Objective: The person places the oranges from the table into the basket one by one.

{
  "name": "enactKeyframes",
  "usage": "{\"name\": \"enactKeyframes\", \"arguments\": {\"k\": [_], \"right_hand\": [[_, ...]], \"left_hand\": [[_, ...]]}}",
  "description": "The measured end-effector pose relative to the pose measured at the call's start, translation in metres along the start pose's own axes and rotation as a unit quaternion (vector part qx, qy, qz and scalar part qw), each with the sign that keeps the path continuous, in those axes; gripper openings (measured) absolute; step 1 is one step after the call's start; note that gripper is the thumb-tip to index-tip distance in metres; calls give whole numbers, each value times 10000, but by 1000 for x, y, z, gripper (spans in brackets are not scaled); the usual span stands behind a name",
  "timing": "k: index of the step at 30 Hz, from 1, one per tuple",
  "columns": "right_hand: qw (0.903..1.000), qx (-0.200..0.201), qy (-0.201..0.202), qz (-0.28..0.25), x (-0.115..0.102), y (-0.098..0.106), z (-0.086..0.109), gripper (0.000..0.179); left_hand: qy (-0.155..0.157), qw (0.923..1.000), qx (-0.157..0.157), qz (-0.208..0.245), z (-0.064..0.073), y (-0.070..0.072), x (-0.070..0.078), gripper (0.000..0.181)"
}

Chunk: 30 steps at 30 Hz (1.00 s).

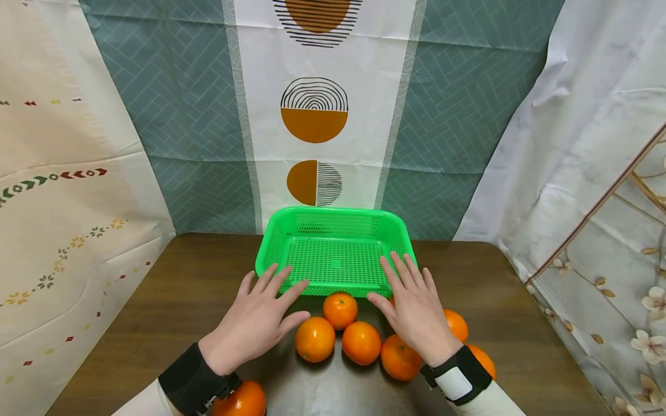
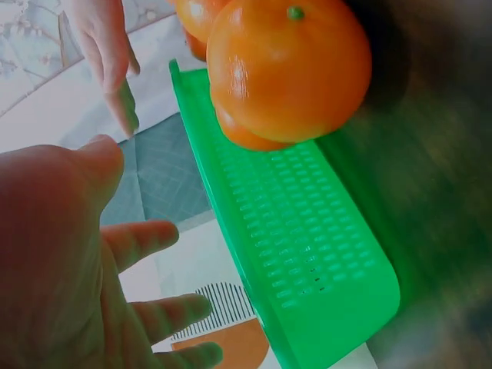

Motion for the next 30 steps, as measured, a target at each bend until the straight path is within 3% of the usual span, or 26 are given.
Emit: {"name": "enactKeyframes", "arguments": {"k": [8, 12, 17, 24, 28, 30], "right_hand": [[10000, 65, 24, -63, -2, -1, 1, 81], [10000, 57, 0, -48, -2, -1, 2, 81], [10000, 82, -15, -44, -1, 0, 2, 80], [10000, 81, 4, -51, -1, 0, 1, 81], [9999, 113, 25, -39, -2, 1, 1, 80], [9999, 111, 26, -64, -3, 1, 1, 80]], "left_hand": [[-156, 9992, -325, 187, 8, 5, -1, 62], [-405, 9964, -647, 378, 15, 13, -5, 61], [-745, 9823, -1449, 922, 28, 16, -9, 66], [-858, 9561, -2511, 1246, 51, 10, -14, 77], [-956, 9483, -2752, 1257, 58, 10, -15, 77], [-1044, 9480, -2742, 1230, 60, 9, -15, 74]]}}
Point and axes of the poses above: each hand's wrist, its own z-axis away from the middle knuckle, its own y-axis out of the back of the hand, x = y × z, the point moved 3 cm from there along -z, towards the middle knuckle, and after that the axes turned 9 degrees about y, right-handed, at the moved point
